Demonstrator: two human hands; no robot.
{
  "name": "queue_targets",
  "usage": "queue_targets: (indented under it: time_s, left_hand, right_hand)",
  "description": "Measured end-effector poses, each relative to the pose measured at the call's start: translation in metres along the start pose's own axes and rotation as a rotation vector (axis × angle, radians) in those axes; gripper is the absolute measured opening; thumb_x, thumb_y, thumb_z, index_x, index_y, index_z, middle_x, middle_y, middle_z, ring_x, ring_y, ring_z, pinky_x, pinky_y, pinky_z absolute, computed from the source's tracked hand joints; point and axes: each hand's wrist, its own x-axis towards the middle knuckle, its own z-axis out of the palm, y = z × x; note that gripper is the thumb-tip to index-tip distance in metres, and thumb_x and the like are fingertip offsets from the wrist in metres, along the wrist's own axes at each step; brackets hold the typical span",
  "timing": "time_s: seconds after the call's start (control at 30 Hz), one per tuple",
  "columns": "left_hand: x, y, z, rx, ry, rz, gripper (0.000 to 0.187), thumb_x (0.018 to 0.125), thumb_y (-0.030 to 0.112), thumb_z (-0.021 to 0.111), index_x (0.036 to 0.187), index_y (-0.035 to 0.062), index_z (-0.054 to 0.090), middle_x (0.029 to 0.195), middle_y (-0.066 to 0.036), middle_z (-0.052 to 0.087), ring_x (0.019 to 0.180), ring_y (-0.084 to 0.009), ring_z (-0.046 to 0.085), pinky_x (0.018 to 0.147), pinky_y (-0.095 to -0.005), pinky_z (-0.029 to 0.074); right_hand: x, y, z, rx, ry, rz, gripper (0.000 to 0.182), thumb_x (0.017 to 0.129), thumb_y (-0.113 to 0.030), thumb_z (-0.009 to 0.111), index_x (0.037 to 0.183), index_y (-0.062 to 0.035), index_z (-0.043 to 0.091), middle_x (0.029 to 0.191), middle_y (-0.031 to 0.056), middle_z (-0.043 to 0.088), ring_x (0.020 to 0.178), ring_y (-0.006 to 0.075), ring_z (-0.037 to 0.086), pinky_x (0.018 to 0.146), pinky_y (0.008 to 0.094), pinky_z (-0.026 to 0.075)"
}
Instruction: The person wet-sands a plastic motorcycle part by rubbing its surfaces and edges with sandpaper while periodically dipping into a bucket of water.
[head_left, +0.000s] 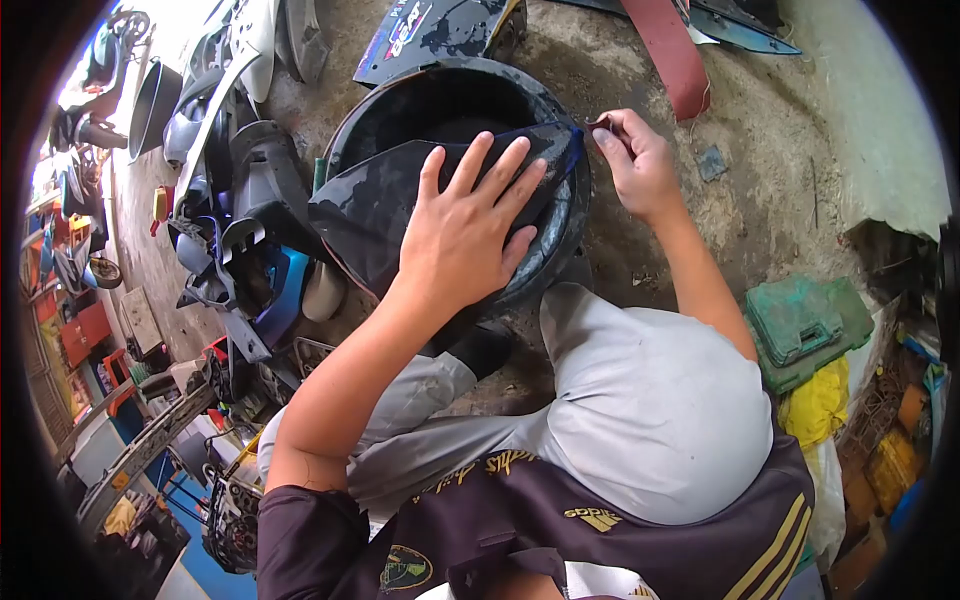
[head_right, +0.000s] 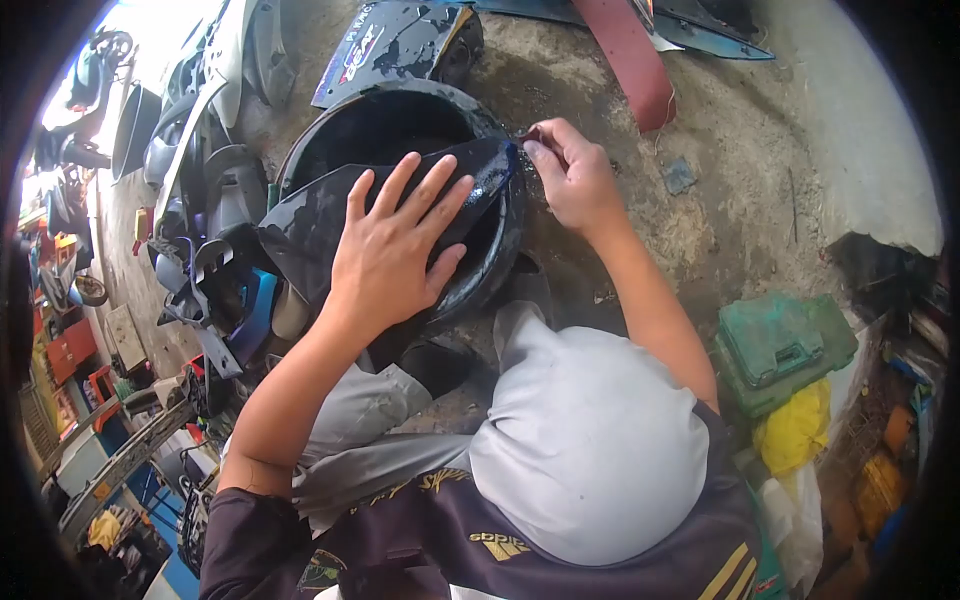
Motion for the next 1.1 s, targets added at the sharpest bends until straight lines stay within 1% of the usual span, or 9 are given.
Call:
queue_targets:
  time_s: [0.03,0.07,0.17,0.27,0.37,0.73,0.87,1.0,1.1]
  left_hand:
    - [0.000,0.000,0.001,-0.006,-0.003,0.003,0.071,0.098,0.040,0.070,0.164,0.0225,0.051,0.172,-0.004,0.045,0.158,-0.0325,0.039,0.127,-0.0599,0.028]
    - [0.000,0.000,0.001,-0.008,-0.003,0.002,0.071,0.098,0.040,0.070,0.164,0.0226,0.051,0.172,-0.004,0.045,0.158,-0.0325,0.039,0.127,-0.0599,0.028]
    - [0.000,-0.001,0.001,-0.014,0.003,-0.007,0.070,0.098,0.040,0.070,0.164,0.0229,0.052,0.171,-0.003,0.046,0.158,-0.0325,0.039,0.127,-0.0600,0.028]
    - [0.000,-0.002,0.001,-0.027,0.005,-0.006,0.070,0.098,0.040,0.070,0.163,0.0228,0.052,0.171,-0.003,0.046,0.158,-0.0327,0.040,0.127,-0.0604,0.028]
    - [0.000,-0.001,0.002,-0.006,0.009,-0.002,0.069,0.098,0.040,0.070,0.163,0.0225,0.053,0.171,-0.004,0.046,0.158,-0.0326,0.040,0.127,-0.0605,0.028]
    - [-0.001,0.001,0.004,-0.008,0.034,-0.004,0.068,0.098,0.039,0.070,0.162,0.0219,0.054,0.170,-0.004,0.047,0.157,-0.0326,0.040,0.126,-0.0611,0.029]
    - [-0.001,0.000,0.006,-0.010,0.022,-0.010,0.068,0.098,0.040,0.069,0.162,0.0222,0.054,0.170,-0.004,0.047,0.157,-0.0322,0.040,0.125,-0.0612,0.029]
    - [0.000,0.001,0.004,-0.012,0.023,-0.014,0.068,0.098,0.040,0.069,0.162,0.0227,0.054,0.170,-0.004,0.047,0.158,-0.0325,0.040,0.126,-0.0613,0.029]
    - [0.000,0.000,0.004,0.001,0.018,-0.011,0.068,0.099,0.040,0.069,0.162,0.0231,0.054,0.170,-0.004,0.048,0.157,-0.0326,0.040,0.126,-0.0612,0.029]
  right_hand:
    - [0.004,-0.007,-0.003,-0.002,-0.019,0.005,0.009,0.107,-0.006,0.067,0.114,-0.0032,0.070,0.085,0.0013,0.069,0.083,0.0033,0.059,0.074,0.0261,0.050]
    - [0.008,-0.019,-0.006,-0.153,-0.079,-0.020,0.011,0.105,-0.003,0.067,0.115,-0.0033,0.071,0.089,0.0065,0.075,0.083,0.0116,0.071,0.076,0.0313,0.055]
    - [0.024,-0.013,-0.006,-0.319,-0.139,-0.338,0.015,0.102,-0.002,0.068,0.117,-0.0033,0.071,0.098,0.0155,0.079,0.089,0.0296,0.080,0.077,0.0384,0.058]
    - [0.016,-0.010,-0.010,-0.321,-0.102,-0.445,0.019,0.099,0.000,0.069,0.118,-0.0031,0.072,0.105,0.0217,0.078,0.095,0.0413,0.078,0.078,0.0427,0.060]
    - [0.011,-0.008,-0.007,-0.336,-0.043,-0.439,0.018,0.098,-0.005,0.072,0.117,-0.0051,0.072,0.103,0.0209,0.078,0.095,0.0431,0.076,0.078,0.0476,0.061]
    - [0.020,-0.013,0.006,-0.324,-0.023,-0.409,0.016,0.100,-0.006,0.070,0.116,-0.0070,0.072,0.103,0.0220,0.077,0.095,0.0446,0.076,0.077,0.0492,0.060]
    - [-0.002,-0.012,0.008,-0.332,0.068,-0.424,0.015,0.101,-0.006,0.068,0.116,-0.0058,0.072,0.102,0.0221,0.077,0.094,0.0447,0.075,0.076,0.0487,0.059]
    - [0.010,-0.029,0.006,-0.350,-0.025,-0.239,0.016,0.099,-0.005,0.070,0.115,-0.0056,0.073,0.103,0.0221,0.078,0.094,0.0447,0.075,0.077,0.0488,0.059]
    - [-0.001,-0.028,0.011,-0.381,0.037,-0.359,0.017,0.099,-0.005,0.070,0.116,-0.0053,0.073,0.103,0.0225,0.078,0.094,0.0448,0.075,0.077,0.0496,0.059]
